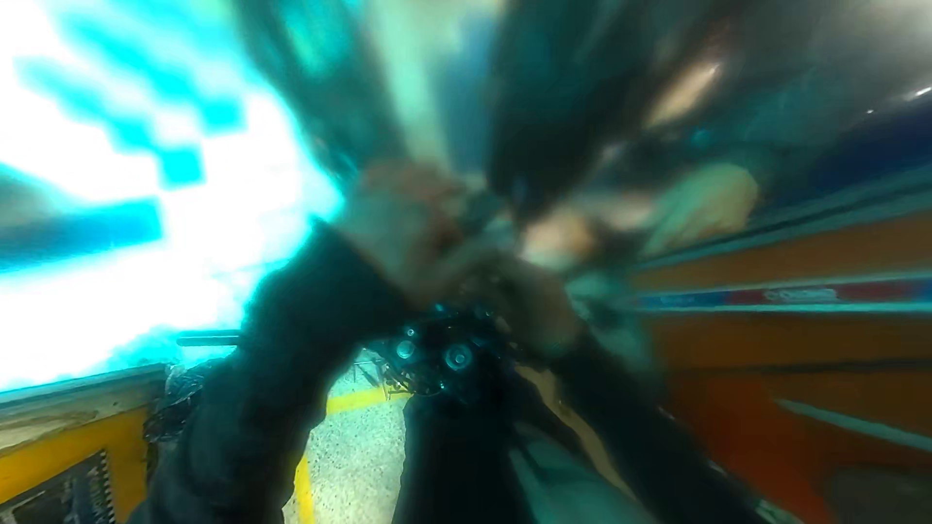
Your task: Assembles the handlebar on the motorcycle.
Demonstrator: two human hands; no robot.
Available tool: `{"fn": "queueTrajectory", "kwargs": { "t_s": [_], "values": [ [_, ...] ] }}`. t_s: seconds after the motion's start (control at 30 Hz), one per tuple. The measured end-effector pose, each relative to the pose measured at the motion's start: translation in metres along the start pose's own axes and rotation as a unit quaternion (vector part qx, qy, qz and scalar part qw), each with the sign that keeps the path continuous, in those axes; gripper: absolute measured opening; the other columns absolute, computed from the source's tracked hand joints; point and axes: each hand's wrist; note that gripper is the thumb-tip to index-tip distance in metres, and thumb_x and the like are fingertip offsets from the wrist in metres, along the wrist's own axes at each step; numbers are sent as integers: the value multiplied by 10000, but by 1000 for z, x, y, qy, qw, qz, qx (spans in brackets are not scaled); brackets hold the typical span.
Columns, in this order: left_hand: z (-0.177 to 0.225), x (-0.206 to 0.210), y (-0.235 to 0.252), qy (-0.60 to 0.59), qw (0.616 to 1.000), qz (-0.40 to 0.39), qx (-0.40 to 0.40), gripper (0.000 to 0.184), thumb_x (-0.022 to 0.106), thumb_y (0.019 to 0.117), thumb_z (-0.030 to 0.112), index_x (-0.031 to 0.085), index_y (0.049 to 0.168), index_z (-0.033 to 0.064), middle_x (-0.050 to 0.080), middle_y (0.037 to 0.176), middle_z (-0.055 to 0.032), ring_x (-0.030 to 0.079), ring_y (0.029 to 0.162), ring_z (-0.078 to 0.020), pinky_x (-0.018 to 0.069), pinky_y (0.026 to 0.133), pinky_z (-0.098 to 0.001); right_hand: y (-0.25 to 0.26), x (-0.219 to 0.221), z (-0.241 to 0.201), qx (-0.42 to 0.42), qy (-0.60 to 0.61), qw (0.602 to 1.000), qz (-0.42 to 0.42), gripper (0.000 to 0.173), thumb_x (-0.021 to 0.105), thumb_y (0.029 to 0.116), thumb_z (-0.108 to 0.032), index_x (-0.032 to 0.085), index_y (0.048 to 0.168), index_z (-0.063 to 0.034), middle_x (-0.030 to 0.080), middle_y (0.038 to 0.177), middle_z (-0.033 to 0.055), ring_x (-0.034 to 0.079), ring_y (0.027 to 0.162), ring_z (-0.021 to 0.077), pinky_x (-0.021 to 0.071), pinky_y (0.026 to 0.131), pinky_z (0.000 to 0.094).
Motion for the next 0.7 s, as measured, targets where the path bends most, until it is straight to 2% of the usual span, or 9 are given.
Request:
{"fn": "queueTrajectory", "kwargs": {
  "t_s": [0.07, 0.17, 0.2, 0.23, 0.33, 0.37, 0.47, 0.6, 0.7],
  "values": [
    [11, 3, 6, 87, 994, 8, -67, 592, 441, 1012, 615, 800, 859, 170, 692, 1316, -65, 552, 1344, -317, 360, 1125, -598, 0, -1, -2, 21, -3, 1000, 10, 193, 714, 956, -312, 766, 1015, -135, 754, 894, 22, 719, 767, 162, 604, 707, 447],
    [32, 24, 18, 205, 963, 52, -166, 716, 388, 988, 704, 772, 898, 106, 706, 1245, -106, 568, 1303, -377, 220, 1152, -728, 1, -2, -3, 69, -18, 997, 23, 209, 762, 912, -317, 722, 906, -113, 709, 774, 42, 687, 691, 198, 568, 645, 492],
    [34, 33, 21, 215, 957, 84, -174, 726, 391, 980, 717, 750, 927, 88, 713, 1170, -124, 611, 1230, -385, 250, 1130, -737, 1, -1, -1, 77, -26, 996, 32, 219, 774, 902, -312, 701, 884, -107, 696, 757, 43, 680, 680, 201, 563, 637, 490],
    [38, 39, 22, 195, 957, 115, -182, 714, 409, 971, 722, 727, 997, 82, 717, 1117, -122, 651, 1152, -358, 339, 1097, -690, 1, -1, 0, 79, -30, 996, 43, 230, 786, 891, -299, 685, 870, -94, 684, 746, 50, 672, 669, 207, 557, 625, 488],
    [50, 46, 24, 0, 975, 130, -178, 702, 543, 951, 655, 614, 1327, 66, 720, 1019, -104, 706, 892, -268, 568, 770, -518, -2, -2, -4, 68, -34, 995, 62, 198, 796, 832, -166, 724, 956, -29, 727, 833, 109, 717, 749, 264, 584, 693, 522],
    [51, 47, 25, -64, 978, 114, -161, 678, 616, 957, 553, 571, 1403, 45, 735, 1059, -125, 722, 907, -265, 584, 776, -500, -2, -2, -6, 68, -40, 995, 54, 212, 788, 826, -150, 725, 979, -17, 729, 843, 128, 719, 758, 284, 576, 701, 536],
    [35, 48, 29, -132, 980, 98, -112, 440, 628, 1002, 253, 604, 1400, 66, 736, 1141, -108, 729, 957, -200, 597, 854, -424, 3, -11, -7, 15, -30, 999, 38, 223, 752, 871, -156, 731, 1067, -50, 735, 859, 103, 715, 735, 257, 581, 663, 512],
    [22, 37, 32, -164, 974, 126, -97, 392, 606, 1024, 184, 610, 1394, 55, 715, 1222, -110, 713, 1018, -144, 574, 921, -344, 23, -27, -8, -39, -4, 999, -11, 250, 688, 968, -223, 726, 1152, -57, 751, 943, 88, 726, 814, 218, 599, 764, 470],
    [13, 43, 37, -172, 972, 114, -111, 402, 591, 1038, 182, 589, 1419, 56, 700, 1254, -115, 702, 1049, -143, 558, 949, -330, 37, -26, -4, -20, -4, 998, -56, 231, 677, 985, -245, 715, 1128, -68, 742, 921, 87, 722, 816, 232, 583, 765, 489]
  ]
}}
Point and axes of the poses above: each hand's wrist, its own y-axis towards the middle knuckle, its own x-axis out of the palm, z = x × y
